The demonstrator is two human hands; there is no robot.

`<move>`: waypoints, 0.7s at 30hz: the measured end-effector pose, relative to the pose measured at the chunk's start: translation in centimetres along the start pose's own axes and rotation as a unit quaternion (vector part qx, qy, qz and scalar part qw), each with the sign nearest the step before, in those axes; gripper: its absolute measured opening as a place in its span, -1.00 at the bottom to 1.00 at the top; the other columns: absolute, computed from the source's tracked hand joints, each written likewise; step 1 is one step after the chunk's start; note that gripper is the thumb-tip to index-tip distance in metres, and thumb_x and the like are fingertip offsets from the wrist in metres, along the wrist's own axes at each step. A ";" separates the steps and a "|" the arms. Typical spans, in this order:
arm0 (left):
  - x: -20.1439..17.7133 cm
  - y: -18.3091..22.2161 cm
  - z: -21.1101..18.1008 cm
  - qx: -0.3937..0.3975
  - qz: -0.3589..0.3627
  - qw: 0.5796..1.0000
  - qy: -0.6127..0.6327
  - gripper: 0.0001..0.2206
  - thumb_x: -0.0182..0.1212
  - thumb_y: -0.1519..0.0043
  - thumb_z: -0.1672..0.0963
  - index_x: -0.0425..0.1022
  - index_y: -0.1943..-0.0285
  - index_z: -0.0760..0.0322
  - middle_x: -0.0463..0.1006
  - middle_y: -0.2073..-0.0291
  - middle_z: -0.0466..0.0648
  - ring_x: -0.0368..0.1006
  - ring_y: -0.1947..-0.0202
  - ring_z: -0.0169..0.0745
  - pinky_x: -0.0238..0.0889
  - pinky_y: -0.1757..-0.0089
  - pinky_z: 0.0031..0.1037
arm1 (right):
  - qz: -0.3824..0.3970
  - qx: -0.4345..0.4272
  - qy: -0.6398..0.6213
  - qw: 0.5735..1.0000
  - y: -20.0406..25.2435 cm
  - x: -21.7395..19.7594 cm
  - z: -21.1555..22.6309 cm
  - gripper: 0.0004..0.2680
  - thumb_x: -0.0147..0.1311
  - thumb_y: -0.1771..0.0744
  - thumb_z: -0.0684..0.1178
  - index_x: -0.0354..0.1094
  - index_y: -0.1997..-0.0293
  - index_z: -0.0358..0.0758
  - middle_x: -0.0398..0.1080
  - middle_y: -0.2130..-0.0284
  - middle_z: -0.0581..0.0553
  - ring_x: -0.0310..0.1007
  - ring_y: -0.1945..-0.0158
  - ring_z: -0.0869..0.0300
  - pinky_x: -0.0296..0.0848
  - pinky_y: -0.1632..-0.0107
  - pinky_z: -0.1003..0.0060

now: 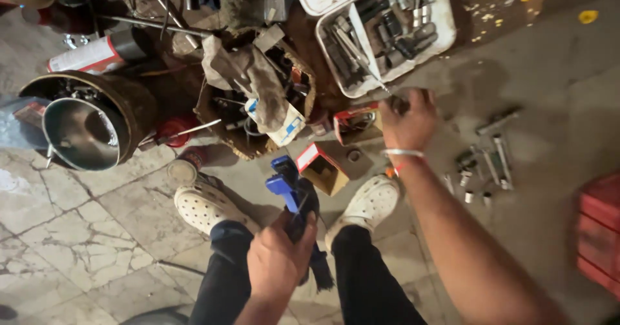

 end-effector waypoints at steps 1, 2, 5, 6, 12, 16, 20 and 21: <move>-0.7 0.6 -0.4 0.006 -0.002 1.000 -0.005 -0.63 0.28 -0.10 -0.12 0.69 0.09 0.08 0.65 0.43 0.20 0.58 0.32 0.28 0.43 0.24 -0.05 | 0.005 0.026 -0.091 0.996 0.4 -1.6 -0.2 -0.75 0.42 -0.20 -0.02 0.44 0.22 -0.28 0.43 0.25 -0.22 0.47 0.22 -0.12 0.45 0.18 0.03; -1.3 1.4 -0.7 0.010 -0.003 1.000 -0.009 -0.63 0.28 -0.12 -0.13 0.70 0.16 0.12 0.64 0.41 0.21 0.58 0.30 0.27 0.44 0.22 -0.07 | 0.013 0.052 -0.180 0.982 1.0 -3.3 -0.4 -0.80 0.40 -0.24 -0.11 0.42 0.21 -0.27 0.41 0.32 -0.16 0.46 0.27 -0.02 0.45 0.18 0.12; -3.6 3.0 -1.7 0.027 -0.027 0.999 0.000 -0.62 0.28 -0.11 -0.13 0.69 0.17 0.16 0.64 0.43 0.22 0.60 0.32 0.25 0.45 0.24 -0.09 | -0.004 0.037 -0.316 0.948 0.3 -10.5 3.5 -0.81 0.27 -0.28 -0.30 0.44 0.07 -0.29 0.40 0.12 -0.13 0.51 0.15 0.20 0.53 0.14 0.36; -4.6 3.7 -1.9 0.020 -0.027 0.999 0.005 -0.62 0.28 -0.11 -0.13 0.69 0.17 0.16 0.64 0.43 0.22 0.60 0.32 0.25 0.45 0.24 -0.09 | 0.003 0.032 -0.316 0.948 0.6 -12.5 4.5 -0.81 0.27 -0.28 -0.30 0.44 0.07 -0.29 0.40 0.12 -0.13 0.51 0.15 0.20 0.53 0.14 0.36; -10.0 7.5 -1.6 0.026 -0.054 0.997 0.044 -0.60 0.27 -0.13 -0.13 0.68 0.13 0.17 0.63 0.44 0.22 0.59 0.34 0.27 0.44 0.25 -0.08 | 0.076 0.024 -0.449 0.890 1.5 -22.6 12.5 -0.83 0.19 -0.34 -0.35 0.41 0.00 -0.37 0.54 0.01 -0.09 0.56 0.03 0.31 0.55 0.00 0.41; -16.2 11.1 0.1 -0.018 -0.061 0.989 0.136 -0.62 0.24 -0.13 -0.11 0.67 0.12 0.15 0.62 0.48 0.22 0.58 0.35 0.27 0.42 0.25 -0.06 | 0.129 -0.058 -0.349 0.926 1.6 -28.3 20.8 -0.84 0.25 -0.34 -0.29 0.44 0.01 -0.34 0.58 0.10 -0.09 0.54 0.16 0.32 0.51 0.18 0.45; -23.5 16.9 5.3 -0.045 -0.114 0.969 0.214 -0.64 0.26 -0.11 -0.11 0.67 0.19 0.15 0.62 0.48 0.19 0.56 0.35 0.30 0.39 0.26 -0.03 | 0.186 -0.177 -0.269 0.928 3.2 -32.8 30.8 -0.87 0.32 -0.31 -0.22 0.47 0.11 -0.30 0.54 0.33 -0.07 0.48 0.35 0.29 0.46 0.21 0.39; -24.7 18.3 7.2 -0.061 -0.129 0.962 0.231 -0.64 0.26 -0.11 -0.11 0.67 0.19 0.15 0.62 0.48 0.19 0.56 0.35 0.30 0.39 0.26 -0.03 | 0.197 -0.201 -0.275 0.919 3.8 -34.2 33.7 -0.87 0.32 -0.31 -0.22 0.47 0.11 -0.30 0.54 0.33 -0.07 0.48 0.35 0.29 0.46 0.21 0.39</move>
Point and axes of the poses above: each hand's wrist, its own y-axis away from the middle knuckle, its own x-axis out of the palm, z = x × y, the point moved 5 cm from there along -y, towards the middle knuckle
